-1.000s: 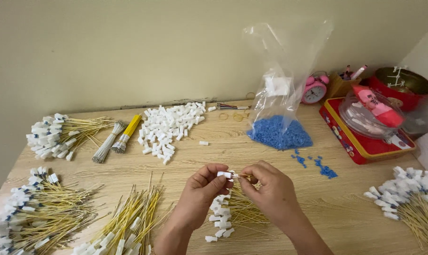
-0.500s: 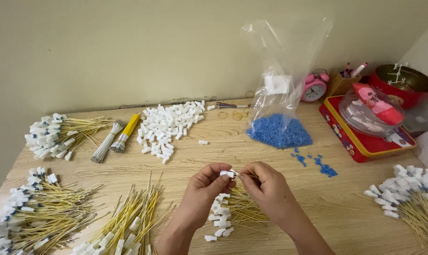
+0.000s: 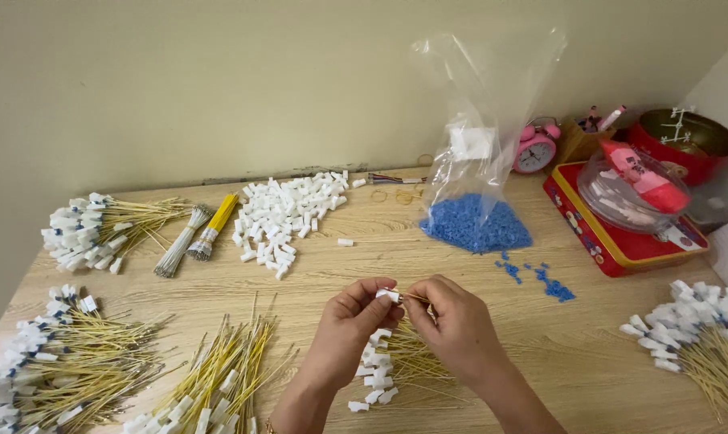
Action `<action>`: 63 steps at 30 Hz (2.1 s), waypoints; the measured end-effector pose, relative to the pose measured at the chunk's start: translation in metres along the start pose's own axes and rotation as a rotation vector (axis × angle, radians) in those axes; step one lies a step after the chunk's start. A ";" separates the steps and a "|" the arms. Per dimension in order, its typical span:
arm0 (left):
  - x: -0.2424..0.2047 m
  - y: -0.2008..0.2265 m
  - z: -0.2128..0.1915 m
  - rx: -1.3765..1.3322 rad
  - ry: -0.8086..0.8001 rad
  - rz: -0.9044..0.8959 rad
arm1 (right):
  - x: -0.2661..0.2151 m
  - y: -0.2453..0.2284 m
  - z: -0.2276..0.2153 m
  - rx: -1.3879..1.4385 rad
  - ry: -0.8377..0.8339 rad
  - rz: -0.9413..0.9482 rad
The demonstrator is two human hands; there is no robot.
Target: Assembling small white plastic connectors onto yellow wires at a workbench.
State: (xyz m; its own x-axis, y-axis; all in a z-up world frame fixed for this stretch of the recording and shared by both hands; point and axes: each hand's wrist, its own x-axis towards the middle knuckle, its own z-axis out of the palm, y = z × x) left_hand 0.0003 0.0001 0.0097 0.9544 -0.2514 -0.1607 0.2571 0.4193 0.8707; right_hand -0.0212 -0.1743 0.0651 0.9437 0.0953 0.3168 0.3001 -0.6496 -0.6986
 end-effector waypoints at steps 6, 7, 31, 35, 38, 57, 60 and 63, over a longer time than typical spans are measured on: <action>0.000 -0.005 -0.003 0.028 -0.008 0.023 | 0.001 -0.002 -0.004 0.019 -0.040 0.022; 0.000 -0.002 -0.001 0.028 -0.008 0.023 | 0.001 -0.003 -0.004 0.019 -0.041 0.022; -0.001 -0.006 0.004 0.002 0.037 -0.041 | 0.000 0.009 0.002 0.185 -0.075 0.182; 0.002 -0.020 0.006 0.061 0.023 0.027 | -0.001 0.015 0.006 0.114 -0.055 0.140; 0.002 -0.021 0.009 0.063 0.016 0.028 | 0.000 0.016 0.007 0.108 -0.066 0.157; 0.135 -0.004 -0.067 1.501 0.313 0.368 | 0.011 0.040 0.007 0.248 -0.192 0.349; 0.135 -0.011 -0.072 1.494 0.333 0.297 | 0.012 0.036 0.008 0.320 -0.142 0.395; 0.114 -0.009 -0.069 1.325 0.352 0.386 | 0.010 0.040 0.012 0.330 -0.101 0.320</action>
State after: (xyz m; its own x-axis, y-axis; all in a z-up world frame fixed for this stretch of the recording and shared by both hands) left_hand 0.1173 0.0279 -0.0491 0.9686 -0.0020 0.2485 -0.1653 -0.7517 0.6384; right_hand 0.0015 -0.1901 0.0326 0.9999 0.0130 -0.0005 0.0046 -0.3854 -0.9227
